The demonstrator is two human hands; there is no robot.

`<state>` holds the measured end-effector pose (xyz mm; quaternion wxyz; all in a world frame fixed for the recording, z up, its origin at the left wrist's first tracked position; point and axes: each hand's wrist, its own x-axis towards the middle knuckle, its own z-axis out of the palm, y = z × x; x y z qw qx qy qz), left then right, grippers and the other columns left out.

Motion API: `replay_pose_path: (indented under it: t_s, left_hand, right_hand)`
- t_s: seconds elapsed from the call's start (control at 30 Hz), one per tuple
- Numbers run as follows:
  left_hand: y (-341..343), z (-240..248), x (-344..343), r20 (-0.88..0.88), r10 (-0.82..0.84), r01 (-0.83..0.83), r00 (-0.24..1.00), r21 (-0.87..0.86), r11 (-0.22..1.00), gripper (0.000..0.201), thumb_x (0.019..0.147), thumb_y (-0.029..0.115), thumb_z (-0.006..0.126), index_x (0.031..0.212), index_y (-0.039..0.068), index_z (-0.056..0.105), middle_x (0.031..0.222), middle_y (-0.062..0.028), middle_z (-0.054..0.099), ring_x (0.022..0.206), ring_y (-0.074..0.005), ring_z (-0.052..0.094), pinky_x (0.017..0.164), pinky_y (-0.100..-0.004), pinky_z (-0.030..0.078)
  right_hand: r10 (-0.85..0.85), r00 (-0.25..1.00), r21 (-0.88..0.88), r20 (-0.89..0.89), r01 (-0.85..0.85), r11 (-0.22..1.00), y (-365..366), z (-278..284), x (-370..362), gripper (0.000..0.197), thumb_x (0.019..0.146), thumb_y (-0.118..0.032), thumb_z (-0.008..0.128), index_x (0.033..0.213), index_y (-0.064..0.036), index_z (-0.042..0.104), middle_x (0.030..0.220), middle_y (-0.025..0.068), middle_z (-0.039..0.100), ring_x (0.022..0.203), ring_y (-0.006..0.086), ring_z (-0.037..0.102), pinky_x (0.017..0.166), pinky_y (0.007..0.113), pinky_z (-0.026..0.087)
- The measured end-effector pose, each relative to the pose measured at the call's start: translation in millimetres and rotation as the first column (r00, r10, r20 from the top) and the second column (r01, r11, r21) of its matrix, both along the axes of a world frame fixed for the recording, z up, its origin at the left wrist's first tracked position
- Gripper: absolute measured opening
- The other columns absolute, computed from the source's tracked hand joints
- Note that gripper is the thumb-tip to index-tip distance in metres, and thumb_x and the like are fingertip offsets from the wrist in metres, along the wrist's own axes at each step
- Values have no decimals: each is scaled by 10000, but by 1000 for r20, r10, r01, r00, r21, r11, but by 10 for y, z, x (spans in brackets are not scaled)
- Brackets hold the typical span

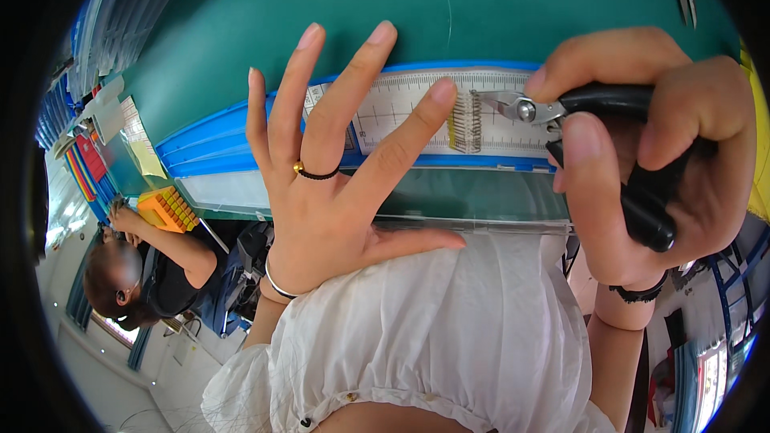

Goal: Cutting small electronic components or wires to a specific length using a measuring jig and pliers.

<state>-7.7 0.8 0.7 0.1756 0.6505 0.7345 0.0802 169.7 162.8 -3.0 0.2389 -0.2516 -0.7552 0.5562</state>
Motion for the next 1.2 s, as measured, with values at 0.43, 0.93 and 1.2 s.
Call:
replay_pose_path:
  t_s: [0.43, 0.93, 1.2]
  left_hand:
    - [-2, -20, 5, -10, -6, 6, 1000, 23, 1000, 852, 666, 846, 596, 1337, 327, 675, 1524, -89, 493, 1437, -384, 359, 1159, -631, 157]
    - [11, -22, 3, -7, 2, -1, 1000, 20, 1000, 824, 684, 838, 605, 1327, 328, 682, 1519, -86, 495, 1437, -383, 357, 1157, -626, 161]
    - [21, -21, 24, -4, 9, -9, 1000, 18, 1000, 802, 683, 833, 613, 1322, 353, 682, 1521, -82, 491, 1440, -387, 352, 1162, -617, 164]
  right_hand:
    - [18, 998, 62, 53, -21, 998, 56, -60, 133, 279, 937, 25, 573, 935, -89, 318, 1052, 322, 635, 604, 99, 531, 554, 208, 487]
    - [-12, 1000, 67, 26, 10, 998, 14, -84, 126, 262, 930, 34, 551, 930, -93, 322, 1026, 303, 656, 660, 100, 529, 595, 207, 477]
    - [-11, 998, 167, 61, 1, 986, 70, -92, 176, 235, 927, 36, 527, 920, -83, 325, 1021, 303, 658, 744, 138, 569, 668, 232, 489]
